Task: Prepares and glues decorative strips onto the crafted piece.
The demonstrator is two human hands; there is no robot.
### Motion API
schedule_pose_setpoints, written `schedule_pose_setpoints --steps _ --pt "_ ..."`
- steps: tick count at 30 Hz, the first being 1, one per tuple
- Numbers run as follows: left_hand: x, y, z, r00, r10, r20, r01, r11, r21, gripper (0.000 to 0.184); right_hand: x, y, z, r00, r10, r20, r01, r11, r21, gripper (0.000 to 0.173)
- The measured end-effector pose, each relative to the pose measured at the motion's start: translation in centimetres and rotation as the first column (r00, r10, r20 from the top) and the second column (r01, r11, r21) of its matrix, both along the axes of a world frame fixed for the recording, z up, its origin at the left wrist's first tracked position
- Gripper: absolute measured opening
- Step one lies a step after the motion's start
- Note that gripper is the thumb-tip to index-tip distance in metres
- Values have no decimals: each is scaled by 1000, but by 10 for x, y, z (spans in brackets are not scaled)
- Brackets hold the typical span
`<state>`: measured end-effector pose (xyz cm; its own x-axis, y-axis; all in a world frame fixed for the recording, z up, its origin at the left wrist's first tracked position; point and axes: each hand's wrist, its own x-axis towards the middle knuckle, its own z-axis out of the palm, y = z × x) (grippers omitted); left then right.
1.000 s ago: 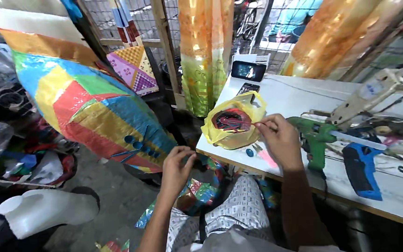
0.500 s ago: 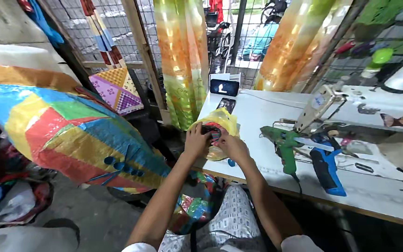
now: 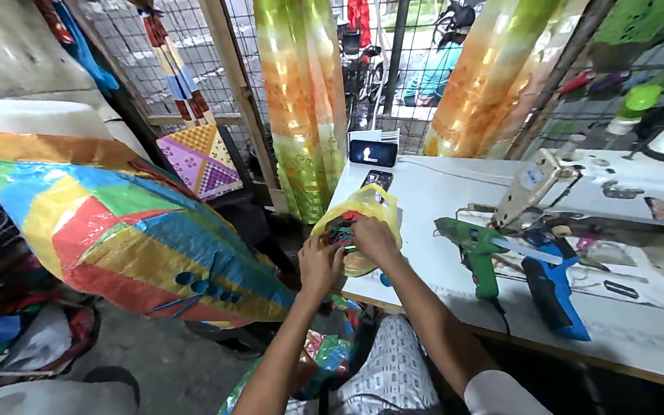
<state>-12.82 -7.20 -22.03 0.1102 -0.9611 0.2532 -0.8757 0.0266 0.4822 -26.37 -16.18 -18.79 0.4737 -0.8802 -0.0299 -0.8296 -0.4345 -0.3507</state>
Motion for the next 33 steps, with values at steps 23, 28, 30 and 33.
schedule_pose_setpoints --steps 23,28,30,33 --pt "2 -23 56 782 -145 606 173 985 13 21 5 -1 8 993 107 -44 -105 993 48 32" --pt "27 5 95 968 -55 247 94 984 -150 17 -9 -14 -2 965 89 248 -103 994 41 17" --pt "37 20 99 997 -22 -69 7 975 -222 20 -18 -15 -4 885 82 458 -108 994 32 18" --pt "37 39 87 791 -4 -611 -137 973 -183 14 -28 -4 0 644 27 765 -99 994 48 23"
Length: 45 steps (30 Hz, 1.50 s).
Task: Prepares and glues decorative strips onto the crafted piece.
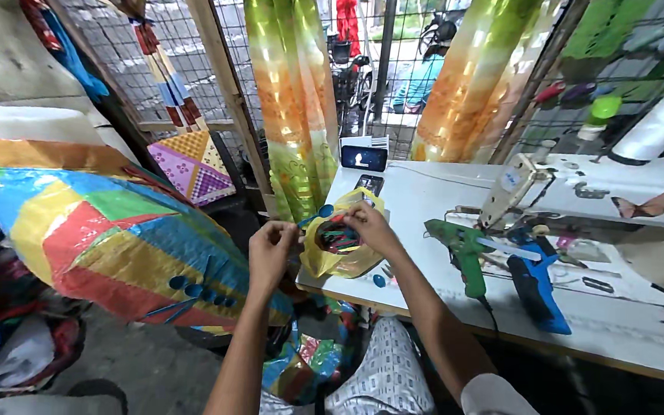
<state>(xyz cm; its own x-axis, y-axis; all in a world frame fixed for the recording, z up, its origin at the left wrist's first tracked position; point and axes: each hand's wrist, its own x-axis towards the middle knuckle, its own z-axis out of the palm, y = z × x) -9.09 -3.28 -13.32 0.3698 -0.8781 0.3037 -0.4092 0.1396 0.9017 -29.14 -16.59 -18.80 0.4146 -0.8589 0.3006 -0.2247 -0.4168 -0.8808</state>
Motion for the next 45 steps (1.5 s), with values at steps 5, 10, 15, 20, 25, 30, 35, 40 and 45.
schedule_pose_setpoints --steps 5,10,15,20,25,30,35,40,45 --pt "-29 20 -24 868 -14 -496 65 994 87 11 -12 35 -4 886 -31 462 -59 982 179 22" --pt "-56 52 -60 895 -141 -423 225 962 155 14 -40 94 -17 934 6 358 -124 943 309 18" --pt "-60 89 -89 876 -367 -313 437 879 193 11 -69 137 -25 989 96 114 -125 953 277 23" --pt "-87 113 -118 844 -314 -435 434 876 210 9 -48 167 -45 998 45 47 -59 928 367 34" --pt "-91 131 -136 894 -129 -429 279 910 306 7 -36 187 -67 973 226 -45 -202 930 308 29" --pt "-66 145 -112 946 -200 -256 279 904 324 32 -43 171 -46 879 395 -265 -339 911 234 34" --pt "-45 134 -108 944 -331 11 327 937 123 17 -41 166 -31 757 528 -386 -484 849 213 35" --pt "-38 124 -106 932 -355 71 346 931 118 15 -39 168 -25 776 527 -347 -468 849 243 33" --pt "-43 116 -106 947 -317 50 315 948 50 14 -35 172 -28 920 280 -273 -230 952 200 28"
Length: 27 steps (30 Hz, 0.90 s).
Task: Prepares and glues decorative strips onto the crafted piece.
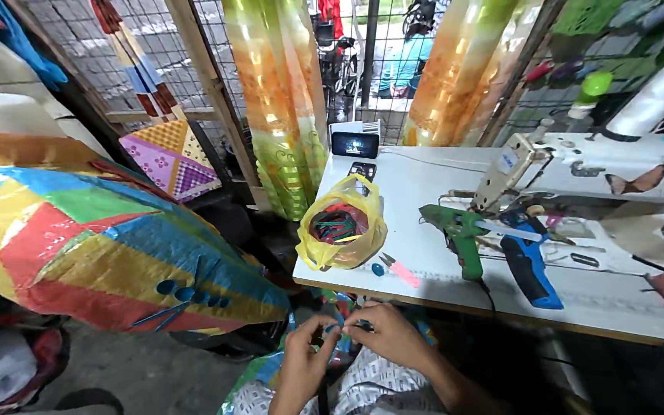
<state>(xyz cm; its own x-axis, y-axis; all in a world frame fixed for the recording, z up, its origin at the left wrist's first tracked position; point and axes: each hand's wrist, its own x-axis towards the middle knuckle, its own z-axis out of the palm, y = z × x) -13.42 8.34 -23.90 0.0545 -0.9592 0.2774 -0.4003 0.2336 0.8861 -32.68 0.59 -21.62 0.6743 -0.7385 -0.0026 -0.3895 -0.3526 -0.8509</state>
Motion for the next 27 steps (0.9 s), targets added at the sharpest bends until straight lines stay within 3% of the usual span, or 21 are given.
schedule_pose_setpoints --steps 8,13,16,18,21,23,27 --pt "-10 -4 10 994 73 -79 -76 996 -43 12 -1 5 4 996 -65 68 80 964 -252 25" --pt "-39 -8 12 945 301 127 -265 934 -242 13 9 10 4 957 -260 130 291 863 -413 21" --pt "-61 -10 16 905 374 205 -273 877 -397 14 14 6 3 916 -342 210 401 773 -491 18" --pt "-65 -16 19 926 342 160 -251 875 -413 14 12 -1 5 901 -359 245 435 754 -493 19" --pt "-59 -27 27 982 189 18 -173 930 -324 14 -7 -19 14 900 -397 180 435 835 -338 26" --pt "-48 -38 34 994 93 -63 -103 977 -184 20 -25 -37 15 877 -471 96 476 825 -305 32" --pt "-32 -69 26 996 7 -83 4 991 137 17 -44 -65 14 774 -575 -266 508 814 -281 33"
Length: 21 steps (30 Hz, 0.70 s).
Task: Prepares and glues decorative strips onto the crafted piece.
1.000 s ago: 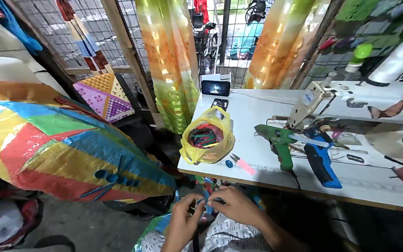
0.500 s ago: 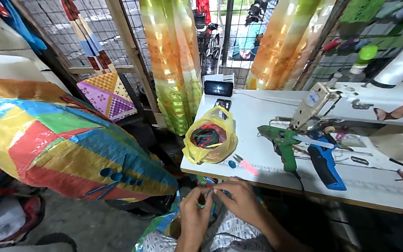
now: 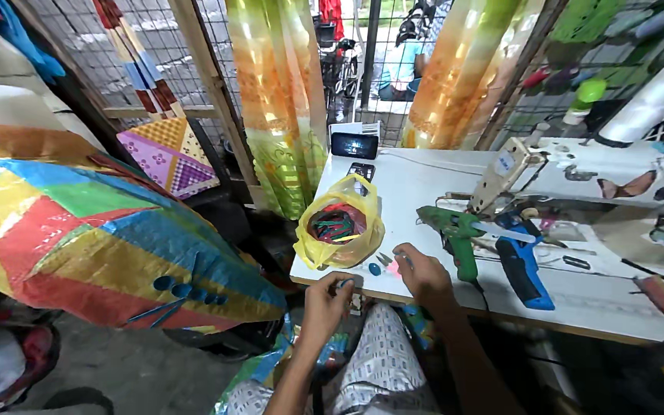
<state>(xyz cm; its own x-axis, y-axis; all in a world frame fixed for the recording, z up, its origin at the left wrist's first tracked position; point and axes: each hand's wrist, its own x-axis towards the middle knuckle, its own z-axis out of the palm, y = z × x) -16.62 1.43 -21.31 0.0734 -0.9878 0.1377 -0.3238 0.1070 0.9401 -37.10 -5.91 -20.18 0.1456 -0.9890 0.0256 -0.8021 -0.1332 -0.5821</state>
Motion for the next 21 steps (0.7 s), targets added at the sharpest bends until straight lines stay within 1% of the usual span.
schedule_pose_setpoints --steps 2,3,5,7,9,10,11,12,13,14,15,17,19,20,21 --pt "-3 -15 -7 994 -28 109 18 996 84 18 3 -15 4 989 -32 -142 52 988 143 33" --pt "-6 -22 -10 982 -39 186 20 995 102 20 3 -22 2 985 -25 -169 56 982 179 33" --pt "-10 -34 -17 947 -47 317 19 996 90 23 1 -32 -3 991 -12 -135 35 984 175 33" --pt "-11 -45 -22 918 -61 392 18 994 111 26 -4 -33 -7 1000 -14 10 13 995 95 33" --pt "-10 -51 -24 887 -86 454 14 987 159 29 -8 -27 -7 962 -22 270 10 999 47 33" --pt "-10 -54 -23 877 -91 472 11 985 171 29 -9 -23 -8 914 -22 406 7 999 38 34" --pt "-10 -56 -24 871 -90 483 8 985 170 29 -9 -20 -12 832 -6 555 -6 1000 20 37" --pt "-11 -57 -24 866 -85 493 5 987 162 29 -10 -17 -17 722 17 692 -37 999 14 43" --pt "-11 -57 -25 863 -75 499 -1 989 150 29 -11 -14 -22 621 36 783 -66 998 6 49" --pt "-10 -56 -27 864 -60 500 -7 991 131 29 -11 -13 -28 562 45 826 -76 997 -3 54" --pt "-10 -55 -29 866 -44 497 -11 994 108 30 -10 -11 -30 542 28 840 -71 997 12 59" --pt "-8 -51 -32 870 9 493 -27 999 30 31 -7 -7 -29 547 -42 836 -40 996 76 67" --pt "-7 -43 -32 885 90 458 -61 995 -77 30 -6 -2 -29 514 -60 856 -77 990 116 67" --pt "-8 -37 -30 908 121 402 -80 990 -119 29 -5 0 -29 495 -47 868 -99 989 110 64" --pt "-11 -30 -26 946 113 305 -80 990 -119 28 -3 1 -31 489 -18 872 -114 990 84 58"
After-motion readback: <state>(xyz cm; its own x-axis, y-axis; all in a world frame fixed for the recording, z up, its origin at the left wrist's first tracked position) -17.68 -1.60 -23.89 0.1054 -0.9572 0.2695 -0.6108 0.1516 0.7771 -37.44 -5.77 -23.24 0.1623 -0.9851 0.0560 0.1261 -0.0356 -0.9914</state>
